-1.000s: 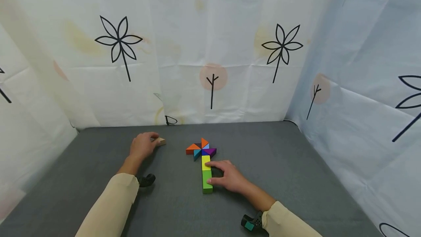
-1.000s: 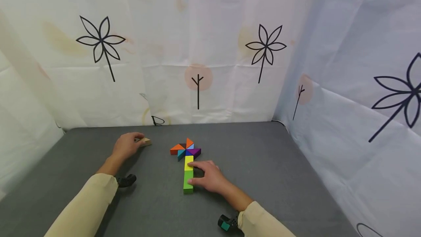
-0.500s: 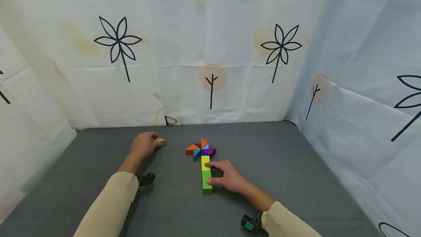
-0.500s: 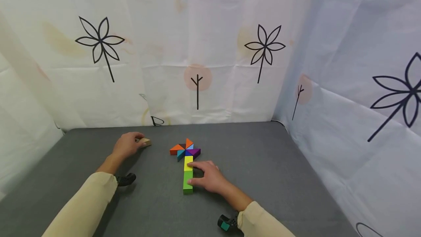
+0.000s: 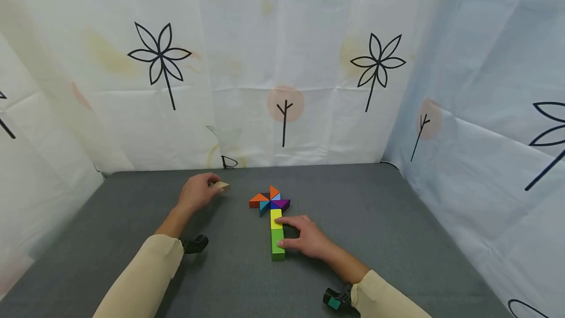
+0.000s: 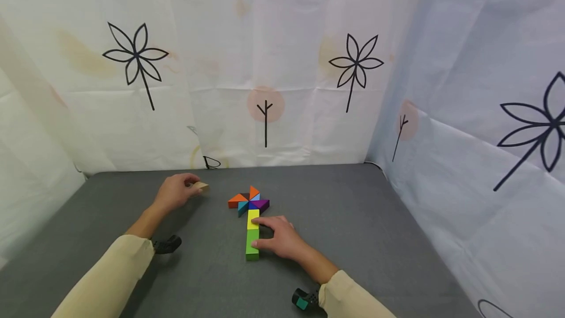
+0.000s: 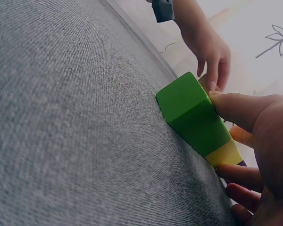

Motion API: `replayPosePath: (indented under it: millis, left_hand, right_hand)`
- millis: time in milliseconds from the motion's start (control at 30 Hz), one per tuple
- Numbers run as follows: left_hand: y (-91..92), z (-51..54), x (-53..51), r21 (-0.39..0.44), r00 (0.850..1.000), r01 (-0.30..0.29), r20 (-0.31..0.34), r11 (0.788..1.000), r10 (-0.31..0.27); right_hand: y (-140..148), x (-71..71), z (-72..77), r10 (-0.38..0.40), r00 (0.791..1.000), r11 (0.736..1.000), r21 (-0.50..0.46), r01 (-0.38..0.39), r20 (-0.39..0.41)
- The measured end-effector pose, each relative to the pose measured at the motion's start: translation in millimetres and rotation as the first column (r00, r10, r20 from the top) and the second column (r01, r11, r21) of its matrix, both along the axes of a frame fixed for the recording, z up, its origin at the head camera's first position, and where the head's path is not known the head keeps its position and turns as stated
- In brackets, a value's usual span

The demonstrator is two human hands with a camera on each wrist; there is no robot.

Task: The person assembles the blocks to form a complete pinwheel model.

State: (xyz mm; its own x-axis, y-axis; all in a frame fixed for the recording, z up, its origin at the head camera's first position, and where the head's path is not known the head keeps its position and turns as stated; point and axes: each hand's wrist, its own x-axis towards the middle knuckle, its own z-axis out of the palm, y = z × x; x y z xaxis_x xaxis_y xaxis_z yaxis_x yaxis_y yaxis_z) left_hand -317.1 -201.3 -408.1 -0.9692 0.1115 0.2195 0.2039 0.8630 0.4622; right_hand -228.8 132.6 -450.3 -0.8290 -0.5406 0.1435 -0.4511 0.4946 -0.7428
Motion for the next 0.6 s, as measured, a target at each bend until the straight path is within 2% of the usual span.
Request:
replayPosePath:
  millis: [200,600]
  left_hand:
    - [15.1,5.7,10.6,0.01,0.999,0.026,-0.031,1.0,-0.025]
    - [45.1,2.6,31.6,-0.006,0.998,0.042,-0.041,0.999,-0.042]
  right_hand:
    - [0,0.5,-2.1,-0.008,1.0,1.0,0.003,0.008,0.006]
    - [0,-0.7,-2.5,-0.009,1.0,1.0,-0.001,0.009,0.011]
